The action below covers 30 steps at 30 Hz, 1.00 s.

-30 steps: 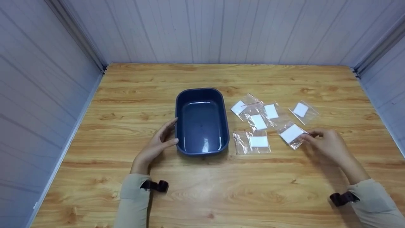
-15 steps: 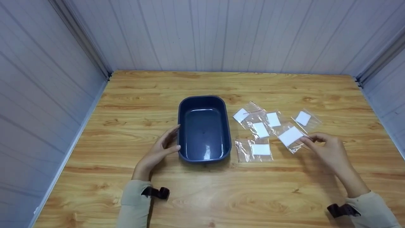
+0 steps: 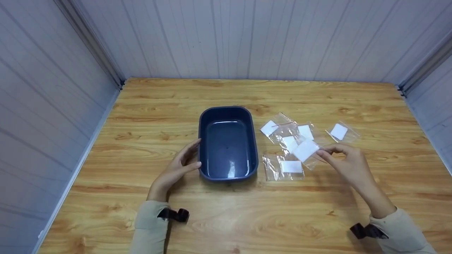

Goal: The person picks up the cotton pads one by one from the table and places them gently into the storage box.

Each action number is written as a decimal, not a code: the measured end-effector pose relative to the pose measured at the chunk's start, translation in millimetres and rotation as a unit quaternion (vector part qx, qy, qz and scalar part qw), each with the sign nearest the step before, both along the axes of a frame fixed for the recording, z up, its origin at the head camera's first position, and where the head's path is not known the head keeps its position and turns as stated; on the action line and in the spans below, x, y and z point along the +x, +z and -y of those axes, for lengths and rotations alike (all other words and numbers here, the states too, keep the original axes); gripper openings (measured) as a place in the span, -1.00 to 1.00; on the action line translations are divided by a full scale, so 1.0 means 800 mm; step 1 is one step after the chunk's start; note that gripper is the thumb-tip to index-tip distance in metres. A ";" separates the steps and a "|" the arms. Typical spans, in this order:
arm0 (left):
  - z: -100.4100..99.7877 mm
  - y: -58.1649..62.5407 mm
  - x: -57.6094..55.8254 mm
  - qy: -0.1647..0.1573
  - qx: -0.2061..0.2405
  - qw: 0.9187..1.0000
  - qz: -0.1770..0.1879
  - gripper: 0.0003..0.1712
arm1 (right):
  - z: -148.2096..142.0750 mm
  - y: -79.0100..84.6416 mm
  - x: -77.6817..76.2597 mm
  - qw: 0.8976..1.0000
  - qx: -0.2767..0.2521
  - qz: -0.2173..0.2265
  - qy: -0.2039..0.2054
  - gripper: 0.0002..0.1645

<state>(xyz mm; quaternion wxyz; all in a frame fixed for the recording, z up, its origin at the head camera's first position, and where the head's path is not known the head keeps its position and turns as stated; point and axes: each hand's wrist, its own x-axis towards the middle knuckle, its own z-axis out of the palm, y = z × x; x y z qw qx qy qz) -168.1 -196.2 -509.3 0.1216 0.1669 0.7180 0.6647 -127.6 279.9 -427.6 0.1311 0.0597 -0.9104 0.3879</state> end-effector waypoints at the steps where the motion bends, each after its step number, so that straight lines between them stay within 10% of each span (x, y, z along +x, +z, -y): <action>1: 0.000 0.000 0.000 0.000 0.000 1.000 0.000 -0.21 | 0.003 0.000 -0.001 1.000 -0.002 -0.004 0.005 -0.79; 30: 0.000 0.001 -0.001 0.003 0.001 1.000 0.003 -0.20 | 0.081 0.009 -0.012 0.991 -0.068 -0.048 0.103 -0.90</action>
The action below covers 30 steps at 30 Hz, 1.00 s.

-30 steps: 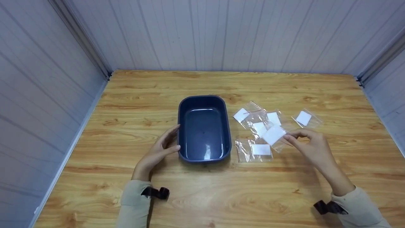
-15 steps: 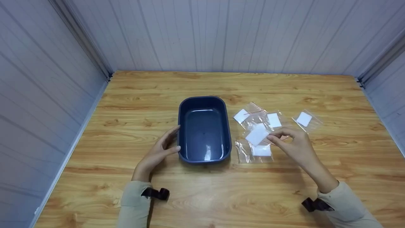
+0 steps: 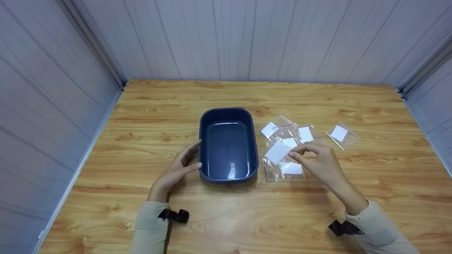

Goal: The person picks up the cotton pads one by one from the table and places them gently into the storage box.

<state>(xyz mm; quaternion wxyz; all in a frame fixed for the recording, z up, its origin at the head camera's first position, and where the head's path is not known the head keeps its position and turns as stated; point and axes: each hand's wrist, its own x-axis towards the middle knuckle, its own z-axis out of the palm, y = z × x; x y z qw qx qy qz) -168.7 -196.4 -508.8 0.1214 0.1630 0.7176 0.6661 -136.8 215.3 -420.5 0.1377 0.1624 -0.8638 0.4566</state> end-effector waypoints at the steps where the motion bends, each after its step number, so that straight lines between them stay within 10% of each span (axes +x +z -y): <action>1: 0.000 -0.001 0.000 0.000 0.001 1.000 0.000 -0.20 | 0.002 0.000 0.000 1.000 -0.001 -0.002 0.002 -0.90; 30: 0.000 -0.003 -0.002 -0.006 0.007 1.000 -0.006 -0.21 | 0.065 -0.004 -0.013 0.999 -0.025 0.011 0.047 -0.95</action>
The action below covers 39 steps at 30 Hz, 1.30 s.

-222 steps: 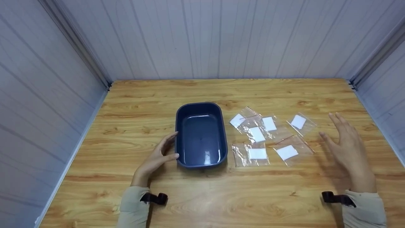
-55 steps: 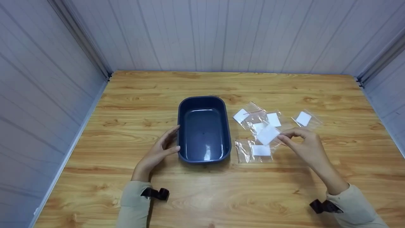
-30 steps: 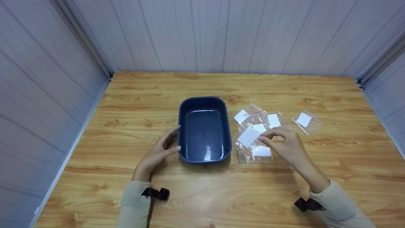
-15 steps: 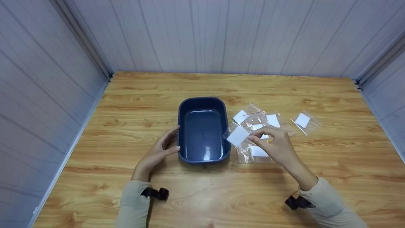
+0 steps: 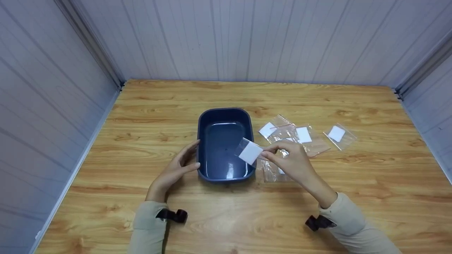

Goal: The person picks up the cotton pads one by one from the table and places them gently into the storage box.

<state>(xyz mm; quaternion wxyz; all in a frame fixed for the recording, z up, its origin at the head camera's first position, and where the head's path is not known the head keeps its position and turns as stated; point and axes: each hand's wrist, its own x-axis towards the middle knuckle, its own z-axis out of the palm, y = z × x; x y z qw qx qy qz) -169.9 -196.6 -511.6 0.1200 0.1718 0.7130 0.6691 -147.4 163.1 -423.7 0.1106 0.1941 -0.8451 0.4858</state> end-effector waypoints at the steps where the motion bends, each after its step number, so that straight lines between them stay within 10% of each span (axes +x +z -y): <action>1: 0.000 0.000 0.000 0.000 0.000 1.000 0.000 -0.21 | 0.002 -0.001 -0.001 1.000 -0.001 0.000 0.002 -0.95; 39: 0.000 0.000 0.001 0.005 -0.001 1.000 0.010 -0.20 | 0.059 -0.025 -0.023 0.998 -0.012 0.045 0.038 -0.90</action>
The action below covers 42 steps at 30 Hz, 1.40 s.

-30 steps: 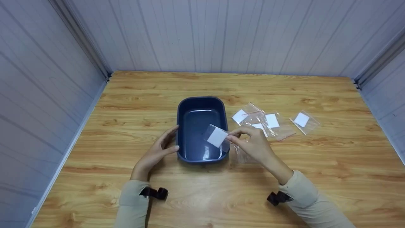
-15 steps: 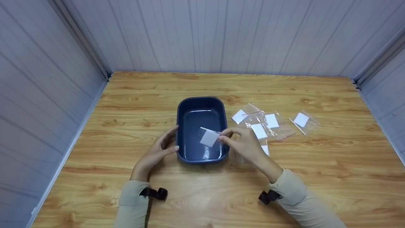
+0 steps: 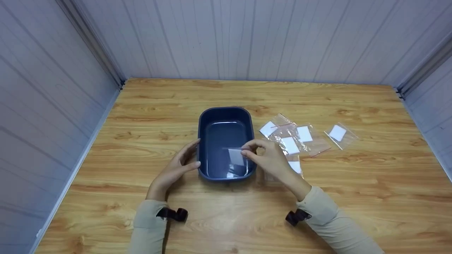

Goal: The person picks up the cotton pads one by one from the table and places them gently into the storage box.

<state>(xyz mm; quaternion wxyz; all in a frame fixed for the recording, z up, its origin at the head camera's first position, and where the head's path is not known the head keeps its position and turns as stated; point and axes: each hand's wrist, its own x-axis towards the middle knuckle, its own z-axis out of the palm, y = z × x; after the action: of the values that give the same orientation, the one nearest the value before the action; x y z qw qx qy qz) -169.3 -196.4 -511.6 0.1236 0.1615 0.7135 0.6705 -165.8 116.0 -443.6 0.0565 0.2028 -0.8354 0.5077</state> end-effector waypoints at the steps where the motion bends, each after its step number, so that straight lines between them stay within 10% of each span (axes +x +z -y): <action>1: 0.000 -0.001 0.000 0.000 0.000 1.000 -0.001 -0.21 | 0.000 0.000 0.000 1.000 0.000 0.001 0.002 -0.89; 42: 0.000 0.002 0.000 0.000 -0.004 1.000 -0.006 -0.21 | -0.083 0.026 0.005 0.998 -0.003 -0.061 -0.006 -0.67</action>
<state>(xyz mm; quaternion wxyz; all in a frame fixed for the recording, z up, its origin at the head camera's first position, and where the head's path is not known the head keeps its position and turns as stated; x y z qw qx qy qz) -169.6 -196.1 -510.1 0.1205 0.1652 0.7171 0.6663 -161.6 182.5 -423.1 0.1106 0.2282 -0.8299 0.4969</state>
